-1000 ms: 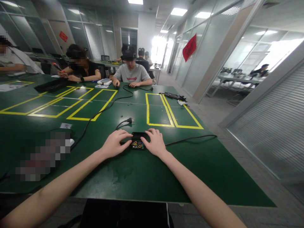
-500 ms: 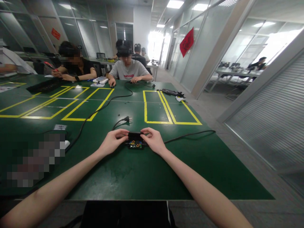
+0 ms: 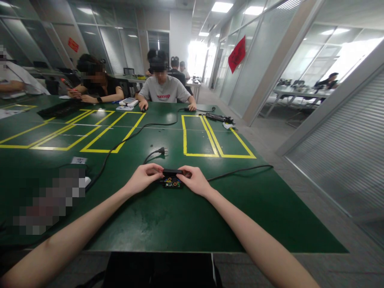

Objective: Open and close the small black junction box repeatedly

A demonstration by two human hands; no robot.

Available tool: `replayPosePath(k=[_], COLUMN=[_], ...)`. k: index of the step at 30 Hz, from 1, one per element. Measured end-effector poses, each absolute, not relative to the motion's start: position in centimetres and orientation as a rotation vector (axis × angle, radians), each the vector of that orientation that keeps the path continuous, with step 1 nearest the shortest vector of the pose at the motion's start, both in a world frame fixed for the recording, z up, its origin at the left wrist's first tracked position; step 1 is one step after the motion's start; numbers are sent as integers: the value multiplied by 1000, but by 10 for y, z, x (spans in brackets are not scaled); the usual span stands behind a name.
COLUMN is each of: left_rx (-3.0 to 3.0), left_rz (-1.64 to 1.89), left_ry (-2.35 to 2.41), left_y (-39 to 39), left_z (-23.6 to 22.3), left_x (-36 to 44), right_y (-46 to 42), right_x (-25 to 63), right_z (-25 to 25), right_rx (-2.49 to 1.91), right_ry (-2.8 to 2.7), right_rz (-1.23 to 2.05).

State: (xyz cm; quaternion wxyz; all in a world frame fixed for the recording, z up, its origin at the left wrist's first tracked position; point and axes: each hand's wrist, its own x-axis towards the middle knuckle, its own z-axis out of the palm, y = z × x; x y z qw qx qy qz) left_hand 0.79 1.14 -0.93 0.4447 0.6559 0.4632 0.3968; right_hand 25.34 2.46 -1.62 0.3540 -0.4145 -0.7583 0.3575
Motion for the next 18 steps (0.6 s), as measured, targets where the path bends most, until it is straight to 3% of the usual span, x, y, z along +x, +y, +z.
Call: replayPosePath(k=[18], left_rx=[1757], left_rz=[871], left_ry=[1171], left_y=[7], left_z=[-3], left_x=[9], right_y=[22], right_x=[255], right_z=[-8], right_rx=[-1032], right_ry=[-2119], right_rz=[870])
